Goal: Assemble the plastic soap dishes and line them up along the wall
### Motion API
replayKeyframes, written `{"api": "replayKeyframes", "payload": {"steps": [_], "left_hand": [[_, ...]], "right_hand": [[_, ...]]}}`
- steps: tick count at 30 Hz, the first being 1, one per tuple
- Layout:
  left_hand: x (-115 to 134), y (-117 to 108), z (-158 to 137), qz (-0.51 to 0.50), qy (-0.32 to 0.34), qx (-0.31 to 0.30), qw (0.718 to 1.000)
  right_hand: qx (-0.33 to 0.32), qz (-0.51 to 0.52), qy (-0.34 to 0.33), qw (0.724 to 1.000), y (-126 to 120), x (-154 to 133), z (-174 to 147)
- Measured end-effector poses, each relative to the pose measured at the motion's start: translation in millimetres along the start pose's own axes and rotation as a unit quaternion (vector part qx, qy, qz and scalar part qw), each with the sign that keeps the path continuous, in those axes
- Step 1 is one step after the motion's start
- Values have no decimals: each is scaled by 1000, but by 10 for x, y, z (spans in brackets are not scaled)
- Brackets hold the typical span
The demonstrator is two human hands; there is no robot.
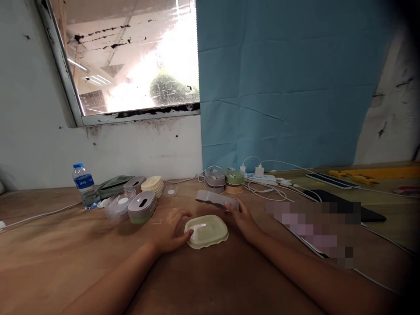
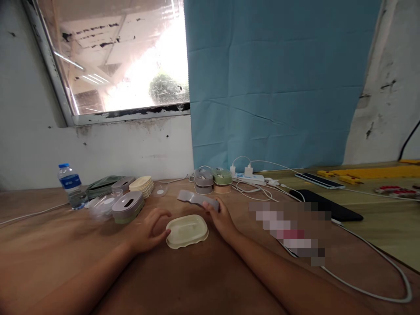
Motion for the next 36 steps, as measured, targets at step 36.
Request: {"api": "replayKeyframes", "payload": {"steps": [36], "left_hand": [[28,112,19,125,135,-56,981]], "right_hand": [[63,178,208,960,-103,40,102]]}}
Point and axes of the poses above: each hand's wrist, its own z-axis towards the middle knuckle, its own y-axis out of the palm, x = y × z, the point moved 2 cm from there along z, towards the middle knuckle, and after that the axes turned 8 degrees about x, right-handed, at the moved point
